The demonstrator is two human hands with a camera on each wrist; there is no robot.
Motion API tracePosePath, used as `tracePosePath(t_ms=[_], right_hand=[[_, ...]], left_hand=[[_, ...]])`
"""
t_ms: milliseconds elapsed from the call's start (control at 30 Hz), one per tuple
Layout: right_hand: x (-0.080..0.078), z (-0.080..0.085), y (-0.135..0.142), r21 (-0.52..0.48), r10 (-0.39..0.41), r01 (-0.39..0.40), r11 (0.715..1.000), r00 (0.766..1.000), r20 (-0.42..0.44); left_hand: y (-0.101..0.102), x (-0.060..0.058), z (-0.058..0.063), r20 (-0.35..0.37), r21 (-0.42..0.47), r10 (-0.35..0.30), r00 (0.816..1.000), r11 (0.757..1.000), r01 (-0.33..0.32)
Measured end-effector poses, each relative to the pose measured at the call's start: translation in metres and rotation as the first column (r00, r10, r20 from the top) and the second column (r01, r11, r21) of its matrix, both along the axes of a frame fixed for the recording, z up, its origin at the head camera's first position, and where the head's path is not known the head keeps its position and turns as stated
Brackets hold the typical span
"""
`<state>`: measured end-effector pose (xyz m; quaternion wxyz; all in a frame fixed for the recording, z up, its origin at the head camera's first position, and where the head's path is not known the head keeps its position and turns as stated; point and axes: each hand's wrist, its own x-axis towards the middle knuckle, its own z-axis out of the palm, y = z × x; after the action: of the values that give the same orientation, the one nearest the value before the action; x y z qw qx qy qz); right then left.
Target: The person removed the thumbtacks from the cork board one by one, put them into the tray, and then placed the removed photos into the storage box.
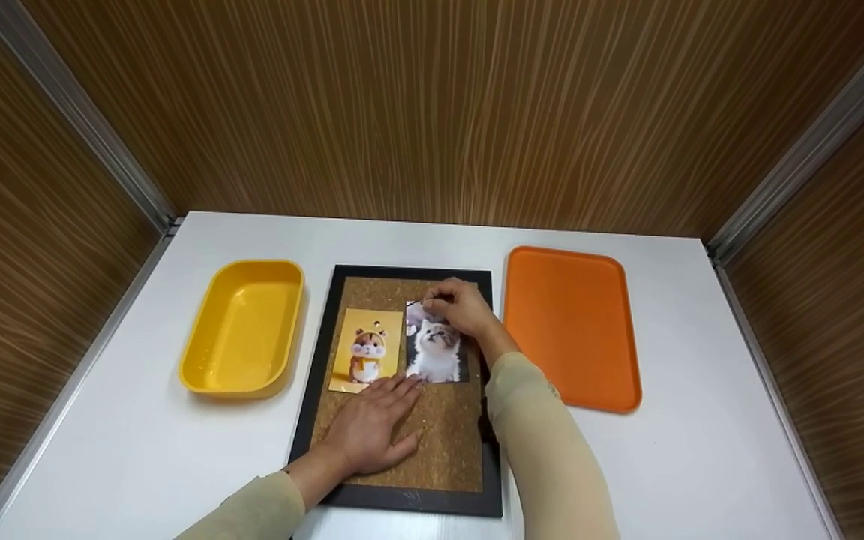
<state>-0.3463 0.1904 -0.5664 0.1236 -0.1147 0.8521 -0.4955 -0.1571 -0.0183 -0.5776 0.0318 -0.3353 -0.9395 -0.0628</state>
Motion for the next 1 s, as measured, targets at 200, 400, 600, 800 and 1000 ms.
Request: tracePosePath(t_ms=[200, 400, 600, 800, 1000], right_hand=[[0.003, 0.003, 0.0, -0.022, -0.01, 0.01, 1.0, 1.0, -0.015], [0.003, 0.008, 0.003, -0.072, -0.004, -0.002, 0.997, 0.997, -0.083], [0.005, 0.025, 0.005, -0.137, 0.038, -0.063, 0.989, 0.983, -0.177], [0.02, 0.06, 0.008, -0.144, 0.043, -0.065, 0.987, 0.987, -0.152], [0.023, 0.071, 0.017, -0.13, 0.029, -0.05, 0.99, 0.987, -0.16]], left_hand=[[0.001, -0.001, -0.001, -0.016, -0.006, -0.006, 1.0, 1.0, 0.005], [0.001, -0.001, -0.001, -0.009, -0.001, 0.001, 1.0, 1.0, -0.001], [0.002, 0.0, 0.0, 0.003, 0.004, 0.002, 1.0, 1.0, -0.002], [0.002, -0.001, 0.002, 0.018, -0.003, 0.002, 1.0, 1.0, -0.002], [0.002, 0.0, 0.002, 0.018, -0.01, 0.003, 1.0, 1.0, -0.003]])
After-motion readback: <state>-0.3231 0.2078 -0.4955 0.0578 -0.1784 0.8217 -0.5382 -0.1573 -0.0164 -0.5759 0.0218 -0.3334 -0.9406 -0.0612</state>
